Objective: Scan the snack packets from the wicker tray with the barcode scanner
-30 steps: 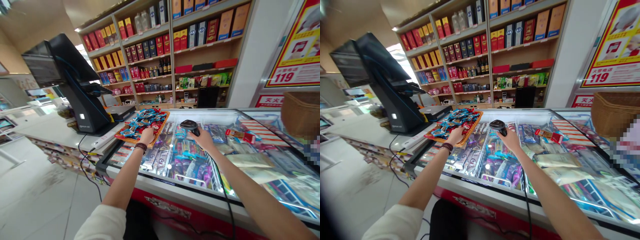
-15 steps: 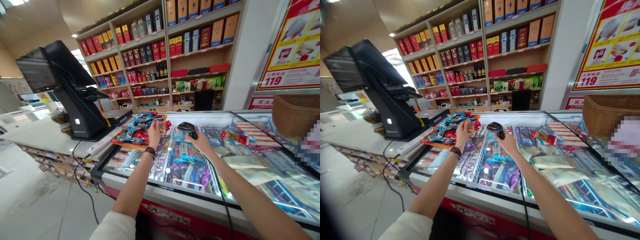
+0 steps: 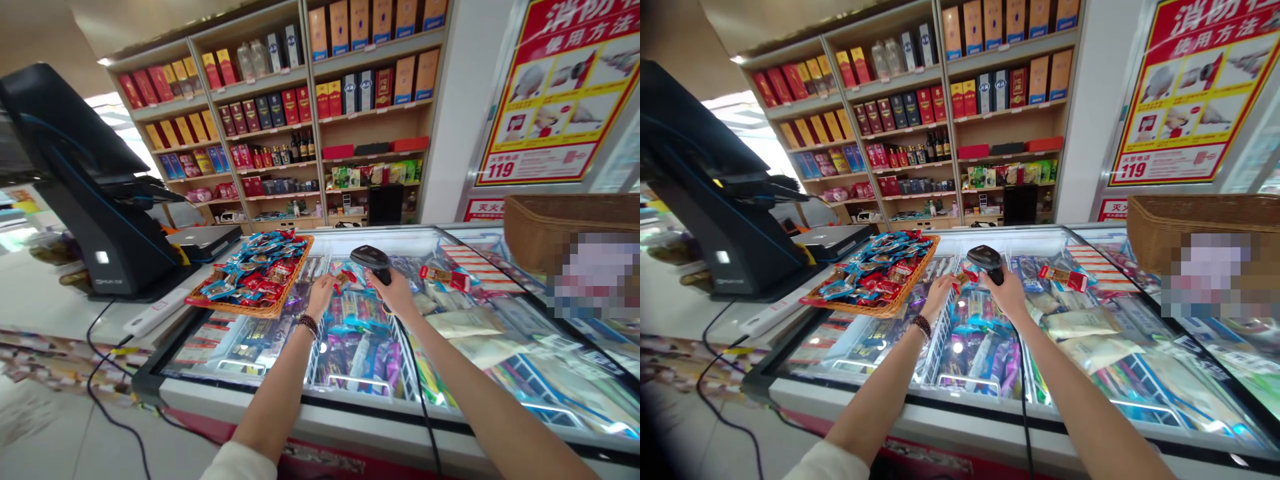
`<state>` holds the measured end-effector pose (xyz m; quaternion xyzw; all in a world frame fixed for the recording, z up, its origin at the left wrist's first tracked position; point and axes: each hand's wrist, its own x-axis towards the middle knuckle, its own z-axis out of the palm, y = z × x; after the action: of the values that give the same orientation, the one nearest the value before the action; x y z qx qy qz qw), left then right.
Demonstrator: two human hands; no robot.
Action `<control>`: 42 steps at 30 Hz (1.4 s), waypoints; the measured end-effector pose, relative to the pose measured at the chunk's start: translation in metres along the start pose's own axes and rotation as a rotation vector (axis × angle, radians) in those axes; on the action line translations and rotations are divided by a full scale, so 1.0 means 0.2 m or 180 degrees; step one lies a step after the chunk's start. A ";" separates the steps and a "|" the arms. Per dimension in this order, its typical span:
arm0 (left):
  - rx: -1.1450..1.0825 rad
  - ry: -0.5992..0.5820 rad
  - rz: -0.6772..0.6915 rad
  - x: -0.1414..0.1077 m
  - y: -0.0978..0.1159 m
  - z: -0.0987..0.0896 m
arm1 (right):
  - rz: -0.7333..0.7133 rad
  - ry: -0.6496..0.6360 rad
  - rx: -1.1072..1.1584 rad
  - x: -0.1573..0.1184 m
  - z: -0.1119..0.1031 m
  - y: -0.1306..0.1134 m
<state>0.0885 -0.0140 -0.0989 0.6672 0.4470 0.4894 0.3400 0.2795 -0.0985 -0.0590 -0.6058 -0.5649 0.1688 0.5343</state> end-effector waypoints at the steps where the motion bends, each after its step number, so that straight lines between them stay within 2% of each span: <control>1: 0.0099 0.0050 -0.0053 0.00 -0.01 0.00 | -0.0017 -0.0006 -0.0051 0.00 0.00 0.00; 6: 0.0394 0.0252 -0.0031 0.01 -0.04 0.00 | -0.0132 0.0010 -0.0302 -0.01 0.01 0.00; 10: 0.0839 0.0189 -0.0102 0.01 -0.03 -0.03 | -0.0165 0.0000 -0.0386 -0.02 0.02 -0.01; 12: 0.0773 0.0126 -0.0170 0.01 -0.02 -0.06 | -0.0164 -0.0011 -0.0395 -0.02 0.01 -0.01; 14: 0.0388 0.0072 -0.0291 0.01 -0.03 -0.07 | -0.0147 -0.0065 -0.0368 -0.02 0.01 -0.01; 19: -0.1152 -0.0108 -0.0652 0.02 -0.05 -0.07 | -0.0179 -0.0153 -0.0428 -0.04 0.00 -0.03; 22: -0.1545 -0.0098 -0.0647 0.02 -0.06 -0.05 | -0.0290 -0.0231 -0.0646 -0.05 0.01 -0.05; 25: -0.1321 0.0143 -0.0603 0.03 -0.09 -0.06 | -0.0453 -0.0386 -0.0947 -0.07 0.02 -0.07; 29: -0.0764 0.0491 -0.0414 0.04 -0.13 -0.09 | -0.0659 -0.0836 -0.1402 -0.08 0.01 -0.07; 32: -0.0866 0.0637 -0.0372 0.05 -0.12 -0.10 | -0.0761 -0.1086 -0.1648 -0.09 0.01 -0.07; 38: -0.0872 0.0914 -0.0035 0.04 -0.04 -0.12 | -0.0845 -0.1156 -0.1930 -0.10 0.00 -0.09; 42: -0.0847 0.0918 -0.0037 0.04 -0.03 -0.12 | -0.0846 -0.1137 -0.2066 -0.10 0.00 -0.10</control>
<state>0.0648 -0.0048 -0.0939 0.5367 0.4263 0.6327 0.3605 0.2628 -0.1202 -0.0509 -0.6260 -0.7464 0.0134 0.2254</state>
